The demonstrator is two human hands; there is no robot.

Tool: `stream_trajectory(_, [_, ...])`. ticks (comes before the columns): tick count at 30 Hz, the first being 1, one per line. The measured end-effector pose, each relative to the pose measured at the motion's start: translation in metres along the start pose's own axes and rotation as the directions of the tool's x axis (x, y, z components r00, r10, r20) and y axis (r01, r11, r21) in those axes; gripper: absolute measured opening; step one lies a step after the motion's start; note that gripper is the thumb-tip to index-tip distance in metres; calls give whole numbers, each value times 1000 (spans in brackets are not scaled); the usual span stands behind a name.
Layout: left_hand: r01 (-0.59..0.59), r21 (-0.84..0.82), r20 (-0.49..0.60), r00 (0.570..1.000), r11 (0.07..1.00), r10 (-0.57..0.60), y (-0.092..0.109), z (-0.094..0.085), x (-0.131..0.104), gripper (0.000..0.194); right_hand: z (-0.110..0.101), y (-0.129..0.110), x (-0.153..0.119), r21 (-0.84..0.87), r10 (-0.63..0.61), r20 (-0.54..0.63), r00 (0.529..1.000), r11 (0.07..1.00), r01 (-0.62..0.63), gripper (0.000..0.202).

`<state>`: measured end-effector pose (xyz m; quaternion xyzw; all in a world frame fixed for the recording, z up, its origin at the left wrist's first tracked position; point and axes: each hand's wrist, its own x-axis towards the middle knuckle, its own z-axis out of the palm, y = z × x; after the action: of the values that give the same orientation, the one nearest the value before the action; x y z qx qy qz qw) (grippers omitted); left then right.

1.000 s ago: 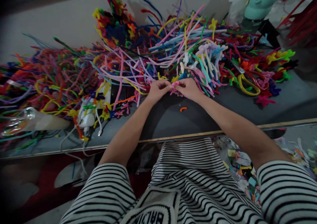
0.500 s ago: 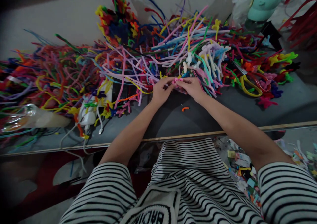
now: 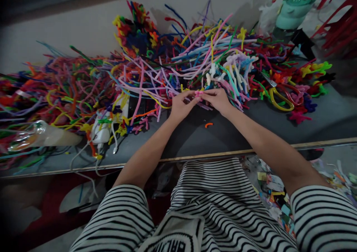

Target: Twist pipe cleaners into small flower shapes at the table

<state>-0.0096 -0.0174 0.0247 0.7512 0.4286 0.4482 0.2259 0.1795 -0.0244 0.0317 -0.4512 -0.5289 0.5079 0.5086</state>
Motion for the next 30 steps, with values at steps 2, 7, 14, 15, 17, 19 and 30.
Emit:
stream_trajectory(2, [-2,27,-12,1000,1000,2,-1,1,-1,31,2,1,0,37,15,-8,1000,999,-14,32])
stream_trajectory(7, [-21,-49,-55,998,999,18,-9,5,0,27,5,-1,0,12,42,36,998,999,-43,36])
stream_trajectory(14, [10,-317,45,999,948,5,-28,11,6,39,5,-4,-2,43,52,67,996,998,-55,39])
stream_trajectory(15, [9,-329,43,999,944,6,-30,11,6,40,5,-5,-2,45,52,71,996,997,-55,39])
stream_trajectory(17, [9,-310,38,999,951,3,-31,12,6,39,5,-5,-1,46,59,76,995,997,-62,39])
stream_trajectory(19, [7,-246,35,999,969,1,-30,13,6,36,5,-4,-1,41,59,74,995,997,-62,39])
stream_trajectory(30, [-452,452,375,878,769,296,-16,-16,8,30,5,11,0,-260,-120,-38,992,960,106,34])
